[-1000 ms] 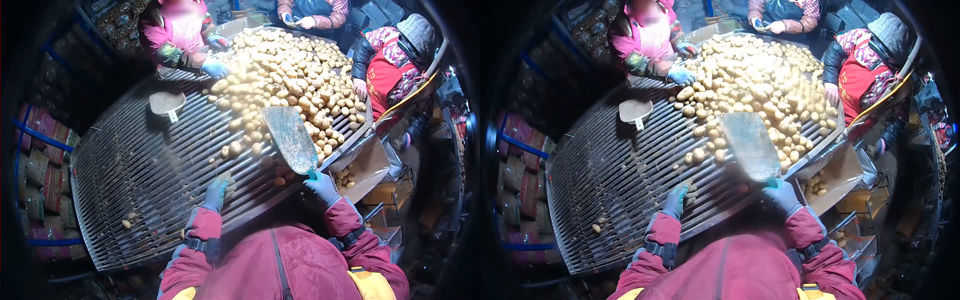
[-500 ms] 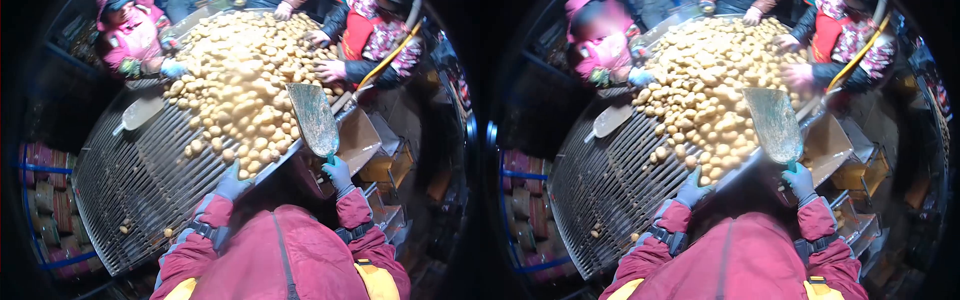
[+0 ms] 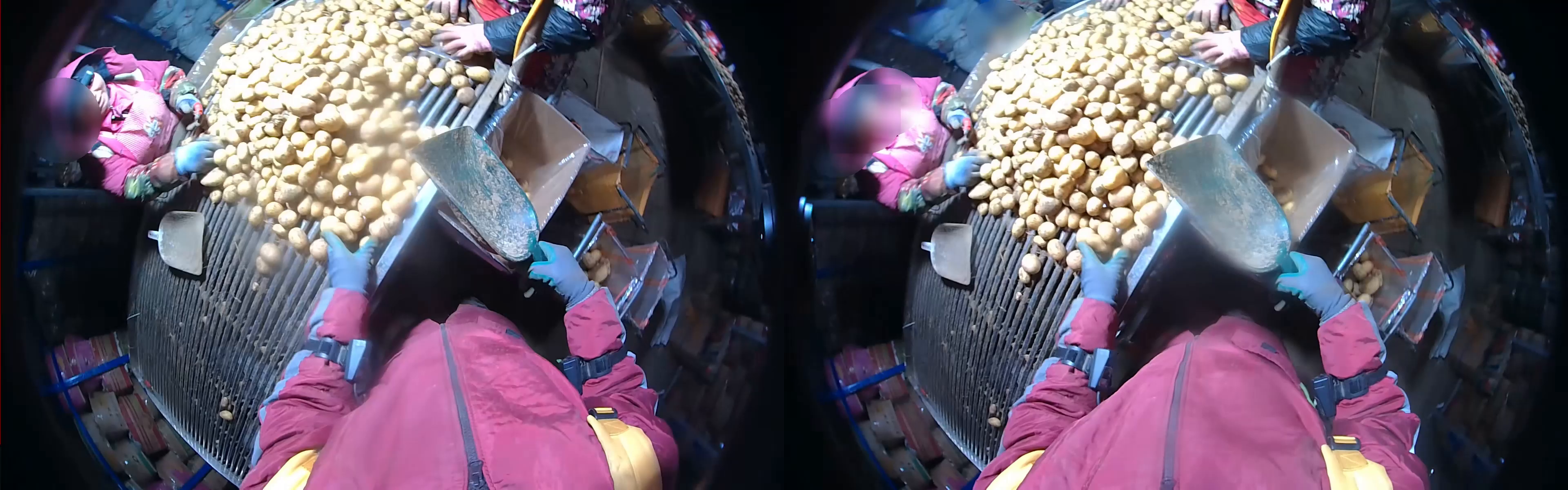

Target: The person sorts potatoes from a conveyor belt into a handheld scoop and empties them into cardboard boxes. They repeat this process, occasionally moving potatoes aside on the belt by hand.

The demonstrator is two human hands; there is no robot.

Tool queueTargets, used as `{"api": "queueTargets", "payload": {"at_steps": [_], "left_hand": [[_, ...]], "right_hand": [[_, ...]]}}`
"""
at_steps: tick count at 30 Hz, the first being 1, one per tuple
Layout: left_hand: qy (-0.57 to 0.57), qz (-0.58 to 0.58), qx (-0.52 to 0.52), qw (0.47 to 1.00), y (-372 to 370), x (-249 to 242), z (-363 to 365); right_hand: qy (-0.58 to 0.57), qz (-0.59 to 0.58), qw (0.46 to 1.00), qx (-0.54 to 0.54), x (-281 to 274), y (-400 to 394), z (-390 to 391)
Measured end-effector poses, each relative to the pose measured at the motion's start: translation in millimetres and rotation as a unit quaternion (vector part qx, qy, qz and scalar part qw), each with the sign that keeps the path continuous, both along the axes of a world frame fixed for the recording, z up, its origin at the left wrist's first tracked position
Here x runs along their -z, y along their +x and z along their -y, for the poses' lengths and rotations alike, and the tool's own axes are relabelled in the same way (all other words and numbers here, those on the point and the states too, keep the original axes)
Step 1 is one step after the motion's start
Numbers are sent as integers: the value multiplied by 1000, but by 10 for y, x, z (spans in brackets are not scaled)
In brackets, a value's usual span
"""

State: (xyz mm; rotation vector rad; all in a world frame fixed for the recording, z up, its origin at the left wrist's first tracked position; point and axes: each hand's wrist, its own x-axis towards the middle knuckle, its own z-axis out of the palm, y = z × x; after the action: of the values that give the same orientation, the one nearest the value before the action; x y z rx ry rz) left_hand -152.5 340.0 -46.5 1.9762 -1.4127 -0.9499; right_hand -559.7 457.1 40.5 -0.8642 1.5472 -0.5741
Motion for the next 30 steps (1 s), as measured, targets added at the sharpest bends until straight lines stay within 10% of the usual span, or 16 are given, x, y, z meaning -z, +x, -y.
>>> {"api": "queueTargets", "payload": {"at_steps": [3, 5, 9, 13, 22, 30], "left_hand": [[135, -11, 16, 991, 79, -509, 230], [-163, 153, 125, 967, 429, -102, 272], [-341, 209, 286, 871, -81, -574, 396], [-280, 256, 476, 794, -574, -335, 595], [-364, 308, 429, 767, -668, 124, 1205], [-335, 403, 404, 750, -795, -104, 1962]], "right_hand": [[28, -27, 999, 37, -122, 85, -311], [13, 5, 996, 86, -59, 136, -590], [12, 97, 975, 198, -390, 487, -1087], [17, 66, 968, 241, -275, 645, -1803], [245, 11, 901, 358, -457, 1009, -3103], [307, 157, 851, 397, 671, 897, -3343]]}}
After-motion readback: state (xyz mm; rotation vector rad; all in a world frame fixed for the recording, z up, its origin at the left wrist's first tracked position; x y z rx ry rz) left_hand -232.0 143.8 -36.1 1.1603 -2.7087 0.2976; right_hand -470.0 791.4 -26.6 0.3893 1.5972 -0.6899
